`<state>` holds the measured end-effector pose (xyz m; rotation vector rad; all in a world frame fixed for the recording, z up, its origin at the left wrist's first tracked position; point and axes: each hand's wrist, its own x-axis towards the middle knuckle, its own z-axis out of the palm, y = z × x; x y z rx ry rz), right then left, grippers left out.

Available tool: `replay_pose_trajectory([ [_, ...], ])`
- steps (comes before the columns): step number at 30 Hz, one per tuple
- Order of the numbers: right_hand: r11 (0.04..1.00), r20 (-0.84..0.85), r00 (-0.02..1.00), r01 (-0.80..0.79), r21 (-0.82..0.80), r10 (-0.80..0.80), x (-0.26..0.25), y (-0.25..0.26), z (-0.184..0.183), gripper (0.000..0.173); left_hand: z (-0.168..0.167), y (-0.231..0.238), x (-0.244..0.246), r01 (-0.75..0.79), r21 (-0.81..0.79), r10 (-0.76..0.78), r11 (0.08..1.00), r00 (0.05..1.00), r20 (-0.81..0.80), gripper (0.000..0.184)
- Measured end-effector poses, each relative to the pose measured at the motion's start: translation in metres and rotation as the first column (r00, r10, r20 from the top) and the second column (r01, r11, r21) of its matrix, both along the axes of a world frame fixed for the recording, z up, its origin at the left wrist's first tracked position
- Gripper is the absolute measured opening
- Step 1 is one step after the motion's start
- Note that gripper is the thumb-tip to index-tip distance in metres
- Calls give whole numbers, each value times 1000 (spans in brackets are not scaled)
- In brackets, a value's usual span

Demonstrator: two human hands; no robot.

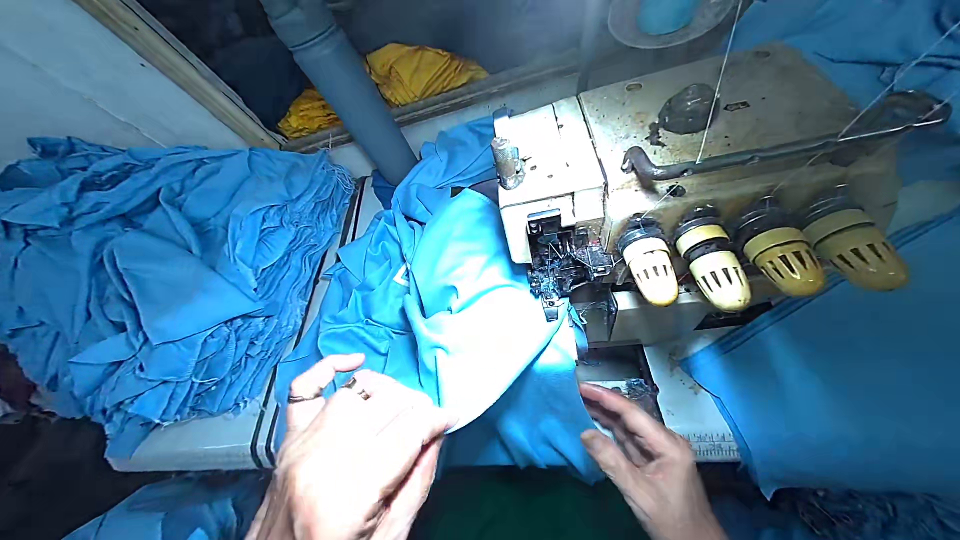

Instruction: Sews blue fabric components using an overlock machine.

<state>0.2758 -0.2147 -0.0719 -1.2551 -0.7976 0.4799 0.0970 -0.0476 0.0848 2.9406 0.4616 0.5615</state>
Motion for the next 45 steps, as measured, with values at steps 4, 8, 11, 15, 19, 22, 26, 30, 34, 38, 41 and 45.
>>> replay_pose_trajectory([
  [4, 989, -194, 973, -137, -46, 126, -9, -5, 16, 20, 20, -12, 16, 120, 21, -115, 993, 979, -169, 18],
  [8, 984, -227, 959, -177, -1, 172, -9, -15, 19, 10, 18, -28, 36, 177, -17, -176, 984, 960, -218, 15],
  [11, 989, -208, 968, -147, -6, 143, 0, -11, 25, 10, 8, -29, 55, 219, -8, -215, 976, 951, -220, 16],
  [15, 998, -87, 994, -66, 26, 68, 13, 16, 30, 6, -24, -11, 85, 241, 150, -231, 959, 969, -83, 18],
  [19, 996, -18, 1000, -8, 87, 10, 19, 40, 28, 10, -30, -9, 95, 69, 158, -66, 985, 998, -25, 17],
  [22, 997, -32, 997, -76, 7, 76, 18, 25, 38, 9, -23, -16, 80, -54, 113, 65, 992, 993, -96, 16],
  [26, 991, -60, 991, -124, -57, 120, 14, 5, 41, 6, -13, -24, 61, -92, 29, 95, 995, 987, -126, 20],
  [30, 996, 36, 996, -84, -34, 85, 12, 10, 36, 7, -12, -29, 72, -32, 56, 37, 998, 995, -89, 18],
  [34, 997, 210, 976, 38, 63, -51, 17, 37, 24, 14, -37, -17, 102, 9, 150, -20, 989, 997, 71, 19],
  [38, 995, 179, 983, 18, 99, -36, 20, 42, 29, 16, -43, -13, 106, -58, 103, 48, 993, 994, 98, 16],
  [41, 994, -5, 996, -94, 47, 95, 21, 27, 39, 9, -42, -18, 83, -102, 62, 98, 993, 993, 66, 18],
  [45, 989, -129, 982, -132, 60, 139, 14, 15, 40, 21, -37, -26, 63, -96, -41, 99, 995, 992, 81, 18],
])
